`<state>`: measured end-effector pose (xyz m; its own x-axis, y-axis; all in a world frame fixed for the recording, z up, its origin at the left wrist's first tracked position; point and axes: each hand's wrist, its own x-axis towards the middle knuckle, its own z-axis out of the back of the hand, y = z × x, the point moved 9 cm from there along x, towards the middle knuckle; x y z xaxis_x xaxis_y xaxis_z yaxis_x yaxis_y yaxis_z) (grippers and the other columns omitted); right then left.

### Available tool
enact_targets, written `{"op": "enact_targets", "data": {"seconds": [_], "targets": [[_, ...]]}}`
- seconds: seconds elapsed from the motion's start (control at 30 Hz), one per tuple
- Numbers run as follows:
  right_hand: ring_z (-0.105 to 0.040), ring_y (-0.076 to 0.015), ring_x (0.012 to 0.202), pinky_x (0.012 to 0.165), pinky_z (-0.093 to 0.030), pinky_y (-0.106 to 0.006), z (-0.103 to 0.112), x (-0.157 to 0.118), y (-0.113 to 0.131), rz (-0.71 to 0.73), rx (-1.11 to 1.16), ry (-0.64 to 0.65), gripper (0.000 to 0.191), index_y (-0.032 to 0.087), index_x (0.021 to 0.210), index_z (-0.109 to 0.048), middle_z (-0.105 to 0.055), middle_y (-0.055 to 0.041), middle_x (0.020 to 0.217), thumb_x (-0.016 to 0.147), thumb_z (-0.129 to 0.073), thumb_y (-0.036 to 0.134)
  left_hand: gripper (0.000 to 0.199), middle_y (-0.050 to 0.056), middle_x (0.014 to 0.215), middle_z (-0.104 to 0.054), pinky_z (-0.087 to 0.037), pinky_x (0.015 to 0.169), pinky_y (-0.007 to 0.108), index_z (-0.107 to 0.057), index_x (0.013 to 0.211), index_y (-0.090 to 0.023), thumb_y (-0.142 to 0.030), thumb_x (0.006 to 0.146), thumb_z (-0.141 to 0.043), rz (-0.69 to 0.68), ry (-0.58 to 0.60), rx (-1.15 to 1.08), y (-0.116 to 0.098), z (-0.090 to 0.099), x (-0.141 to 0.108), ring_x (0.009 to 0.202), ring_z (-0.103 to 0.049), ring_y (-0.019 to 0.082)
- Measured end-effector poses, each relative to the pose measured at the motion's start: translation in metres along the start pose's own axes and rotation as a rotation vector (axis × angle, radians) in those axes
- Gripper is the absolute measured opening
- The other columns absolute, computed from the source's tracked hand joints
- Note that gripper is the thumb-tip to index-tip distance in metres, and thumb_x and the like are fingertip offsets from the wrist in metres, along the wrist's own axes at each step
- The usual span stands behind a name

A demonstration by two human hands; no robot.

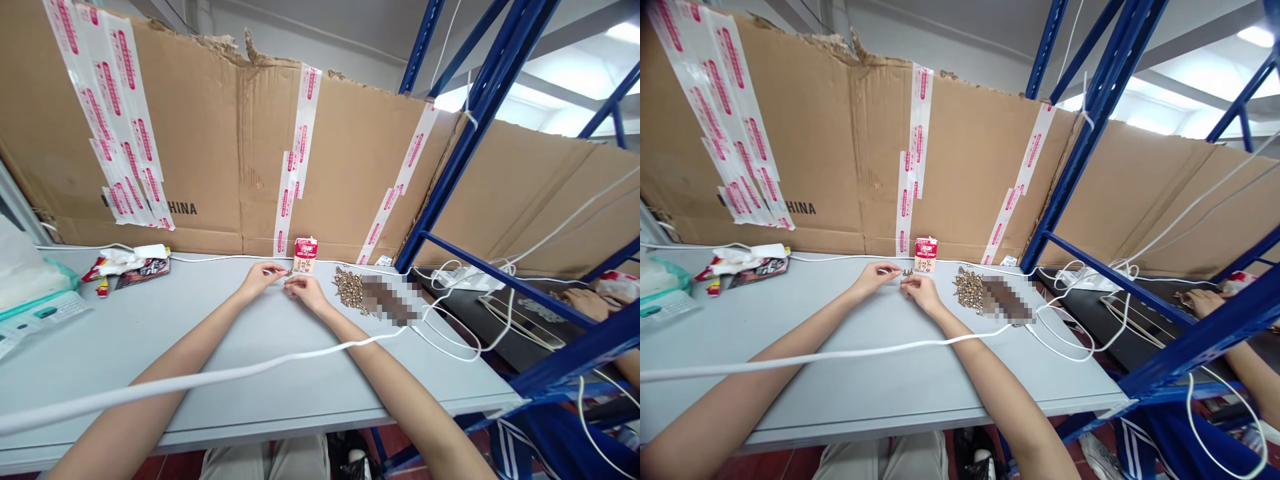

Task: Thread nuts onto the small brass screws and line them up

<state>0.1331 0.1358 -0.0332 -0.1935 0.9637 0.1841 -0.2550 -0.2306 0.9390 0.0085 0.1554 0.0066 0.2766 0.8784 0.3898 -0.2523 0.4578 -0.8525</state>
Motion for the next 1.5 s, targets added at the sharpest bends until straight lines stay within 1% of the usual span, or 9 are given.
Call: {"op": "enact_targets", "data": {"seconds": [0.1, 0.23, 0.37, 0.5, 0.7, 0.97, 1.17, 1.3, 1.5], "targets": [[-0.055, -0.0117, 0.056, 0.059, -0.045, -0.026, 0.002, 0.000, 0.009, 0.078, 0.015, -0.010, 0.021, 0.018, 0.079, -0.063, -0.065, -0.0013, 0.071, 0.069, -0.060, 0.036, 0.032, 0.008, 0.085, -0.069, -0.042, 0.076, 0.034, -0.069, 0.078, -0.018, -0.047, 0.066, -0.064, -0.011, 0.023, -0.038, -0.007, -0.008, -0.003, 0.084, -0.060, 0.023], [-0.057, -0.0136, 0.059, 0.056, -0.045, -0.025, 0.011, -0.001, 0.011, 0.089, 0.145, -0.086, 0.027, 0.018, 0.082, -0.058, -0.065, -0.0019, 0.069, 0.065, -0.064, 0.039, 0.031, 0.009, 0.085, -0.069, -0.042, 0.074, 0.033, -0.069, 0.077, -0.016, -0.045, 0.065, -0.066, -0.001, 0.030, -0.050, -0.004, -0.012, -0.003, 0.083, -0.060, 0.023], [-0.058, -0.0147, 0.062, 0.055, -0.046, -0.025, 0.018, -0.003, 0.018, 0.119, 0.236, -0.159, 0.024, 0.018, 0.071, -0.056, -0.064, -0.0034, 0.068, 0.062, -0.066, 0.037, 0.032, 0.009, 0.084, -0.069, -0.042, 0.076, 0.033, -0.069, 0.077, -0.015, -0.045, 0.064, -0.067, 0.043, 0.006, -0.077, 0.002, -0.012, -0.004, 0.083, -0.060, 0.023], [-0.056, -0.0126, 0.056, 0.056, -0.045, -0.025, 0.022, -0.005, 0.024, 0.155, 0.253, -0.201, 0.021, 0.017, 0.070, -0.058, -0.064, -0.0025, 0.066, 0.062, -0.067, 0.034, 0.035, 0.008, 0.085, -0.069, -0.042, 0.081, 0.034, -0.069, 0.078, -0.015, -0.046, 0.062, -0.069, 0.098, -0.011, -0.182, 0.003, -0.013, -0.007, 0.086, -0.060, 0.024], [-0.055, -0.0113, 0.053, 0.055, -0.044, -0.024, 0.029, -0.010, 0.032, 0.187, 0.256, -0.271, 0.018, 0.017, 0.068, -0.057, -0.062, -0.0013, 0.065, 0.063, -0.067, 0.031, 0.036, 0.009, 0.089, -0.069, -0.042, 0.085, 0.035, -0.070, 0.082, -0.015, -0.045, 0.062, -0.070, 0.107, -0.023, -0.311, -0.001, -0.016, -0.012, 0.090, -0.060, 0.024], [-0.054, -0.0108, 0.052, 0.050, -0.041, -0.022, 0.031, -0.011, 0.035, 0.172, 0.229, -0.283, 0.019, 0.017, 0.070, -0.055, -0.062, -0.0018, 0.067, 0.065, -0.065, 0.032, 0.037, 0.010, 0.087, -0.069, -0.041, 0.085, 0.034, -0.070, 0.082, -0.015, -0.046, 0.063, -0.070, 0.125, -0.015, -0.319, -0.006, -0.017, -0.014, 0.089, -0.060, 0.024], [-0.054, -0.0110, 0.053, 0.052, -0.042, -0.023, 0.032, -0.013, 0.037, 0.187, 0.208, -0.298, 0.020, 0.017, 0.070, -0.055, -0.062, -0.0018, 0.068, 0.066, -0.065, 0.034, 0.036, 0.008, 0.078, -0.069, -0.042, 0.082, 0.034, -0.070, 0.075, -0.014, -0.046, 0.058, -0.072, 0.137, -0.037, -0.304, -0.006, -0.013, -0.013, 0.081, -0.060, 0.022], [-0.055, -0.0116, 0.054, 0.054, -0.043, -0.024, 0.036, -0.014, 0.039, 0.216, 0.200, -0.329, 0.020, 0.017, 0.070, -0.055, -0.062, -0.0016, 0.068, 0.068, -0.063, 0.035, 0.035, 0.008, 0.080, -0.069, -0.041, 0.085, 0.034, -0.070, 0.077, -0.015, -0.045, 0.060, -0.072, 0.127, -0.027, -0.332, -0.006, -0.015, -0.014, 0.085, -0.060, 0.023], [-0.055, -0.0126, 0.058, 0.058, -0.042, -0.024, 0.039, -0.022, 0.052, 0.306, -0.012, -0.363, 0.020, 0.018, 0.070, -0.056, -0.064, -0.0021, 0.071, 0.074, -0.058, 0.037, 0.034, 0.009, 0.085, -0.070, -0.040, 0.088, 0.036, -0.071, 0.078, -0.015, -0.045, 0.061, -0.072, 0.161, -0.056, -0.354, -0.006, -0.018, -0.017, 0.091, -0.060, 0.025]]}}
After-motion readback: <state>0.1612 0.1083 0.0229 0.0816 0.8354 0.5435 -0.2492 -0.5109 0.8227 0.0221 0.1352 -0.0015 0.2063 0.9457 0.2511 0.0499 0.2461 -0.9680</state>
